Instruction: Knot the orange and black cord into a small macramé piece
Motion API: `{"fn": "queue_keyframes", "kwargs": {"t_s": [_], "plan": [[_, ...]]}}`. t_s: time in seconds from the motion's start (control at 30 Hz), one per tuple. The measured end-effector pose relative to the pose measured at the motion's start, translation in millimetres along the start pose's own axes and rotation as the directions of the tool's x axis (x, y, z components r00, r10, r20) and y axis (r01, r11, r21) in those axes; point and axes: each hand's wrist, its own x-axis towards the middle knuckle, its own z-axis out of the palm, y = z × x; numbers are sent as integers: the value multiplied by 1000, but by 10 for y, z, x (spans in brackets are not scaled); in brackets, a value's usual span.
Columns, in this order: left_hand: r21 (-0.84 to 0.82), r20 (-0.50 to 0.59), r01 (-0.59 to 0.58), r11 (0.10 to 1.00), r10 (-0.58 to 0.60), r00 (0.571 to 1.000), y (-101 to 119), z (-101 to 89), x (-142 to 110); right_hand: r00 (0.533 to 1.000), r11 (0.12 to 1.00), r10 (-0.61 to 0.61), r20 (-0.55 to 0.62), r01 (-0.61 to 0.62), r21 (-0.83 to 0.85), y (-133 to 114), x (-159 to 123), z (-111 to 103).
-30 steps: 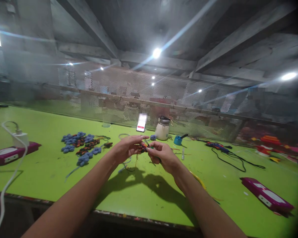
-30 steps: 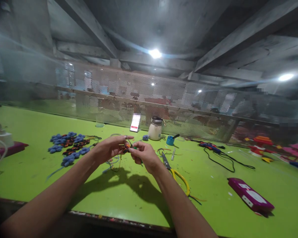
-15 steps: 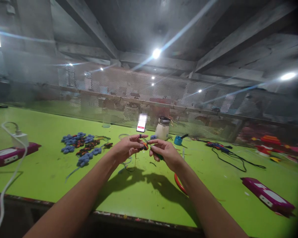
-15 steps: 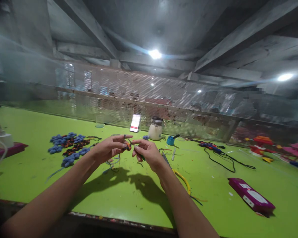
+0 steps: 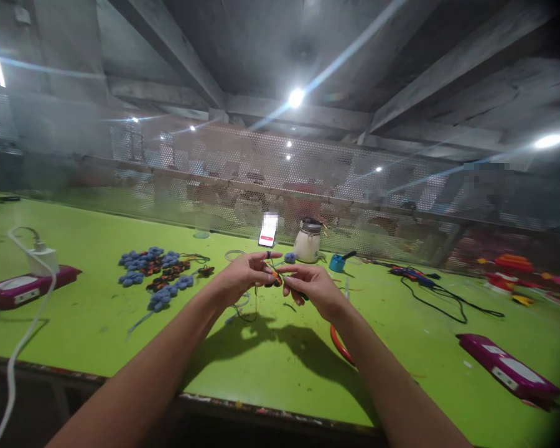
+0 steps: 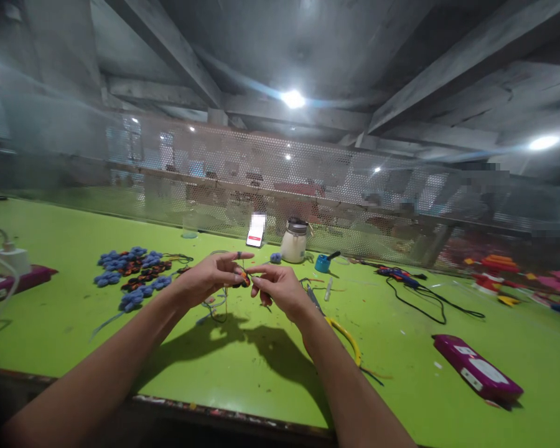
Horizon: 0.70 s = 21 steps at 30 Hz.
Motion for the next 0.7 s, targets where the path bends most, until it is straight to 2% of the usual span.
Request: {"fn": "queue_keyframes", "kwargs": {"t_s": [0.1,0.33,0.7], "plan": [[-19,19,-7,1000,7,1000,1,-1,0,1000,1000,-3,-9,3,1,-5,-3,8],[-18,-20,-10,1000,9,1000,-18,-46,8,998,999,-26,-52,28,27,-45,-13,3],[-69,-61,5,998,-9,998,-12,-69,34,999,998,-4,-48,7,68,-39,-13,-1]]}}
